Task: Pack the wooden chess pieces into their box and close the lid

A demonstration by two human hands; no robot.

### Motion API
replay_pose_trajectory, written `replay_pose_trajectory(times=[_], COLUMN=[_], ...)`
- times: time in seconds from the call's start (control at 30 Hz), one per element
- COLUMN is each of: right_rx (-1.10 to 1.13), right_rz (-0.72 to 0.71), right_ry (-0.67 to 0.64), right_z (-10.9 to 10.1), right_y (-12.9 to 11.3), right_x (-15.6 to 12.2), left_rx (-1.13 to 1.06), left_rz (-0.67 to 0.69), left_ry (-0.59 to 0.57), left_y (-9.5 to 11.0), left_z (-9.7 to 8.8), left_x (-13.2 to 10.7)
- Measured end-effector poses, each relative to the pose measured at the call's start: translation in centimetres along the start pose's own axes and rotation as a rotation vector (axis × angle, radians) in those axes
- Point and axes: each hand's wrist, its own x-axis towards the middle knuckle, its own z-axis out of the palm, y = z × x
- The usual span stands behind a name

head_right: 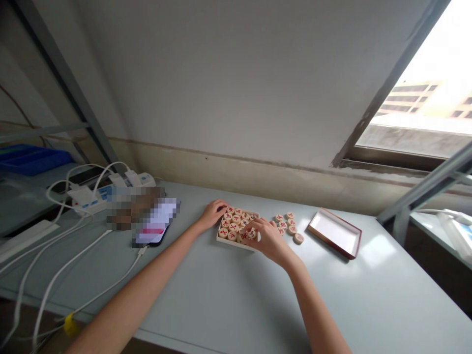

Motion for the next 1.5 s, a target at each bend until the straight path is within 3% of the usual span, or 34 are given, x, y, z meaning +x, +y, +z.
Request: replay_pose_trajectory(times=[0.2,0.37,0.5,0.6,0.8,0.9,1.2,1.33,1.5], right_rx=[-0.108,-0.204,-0.040,-0.057,-0.202,-0.229,-0.196,-0.216,-0.345], right_rz=[0.087,0.235,0.123,0.073,-0.026,-0.029,-0.079,0.028,0.223], right_ry=[-0.085,-0.071,0.041,0.122,0.019,0.054,0.142,0.259,0.238], right_z=[-2.8,-3.4,-2.9,-1.5,1.6,2.1,2.6,1.3,-0.2], right_y=[3.8,6.1,4.9,3.1,0.4,0.0,0.8,1.8,4.3], right_x=[-1.8,-3.1,-1.8,0.4,4.9,5.9,6.5,5.5,3.1], left_rx=[0.009,-0.010,-0.060,-0.111,-0.112,-0.123,-0.205,-0.237,-0.225], left_rz=[-0.011,0.008,0.046,0.074,0.102,0.087,0.050,0.033,0.016], left_ry=[0.000,0.000,-0.005,-0.031,-0.045,-0.036,-0.028,-0.041,-0.044], left_y=[-0.1,-0.1,-0.4,-0.7,-1.0,-0.9,-1.2,-1.4,-1.4], left_z=[0.1,0.0,-0.1,-0.3,-1.6,-1.9,-1.5,-1.4,-1.3], left_x=[0.1,0.1,0.2,0.3,-0.1,-0.3,-0.1,0.0,0.1])
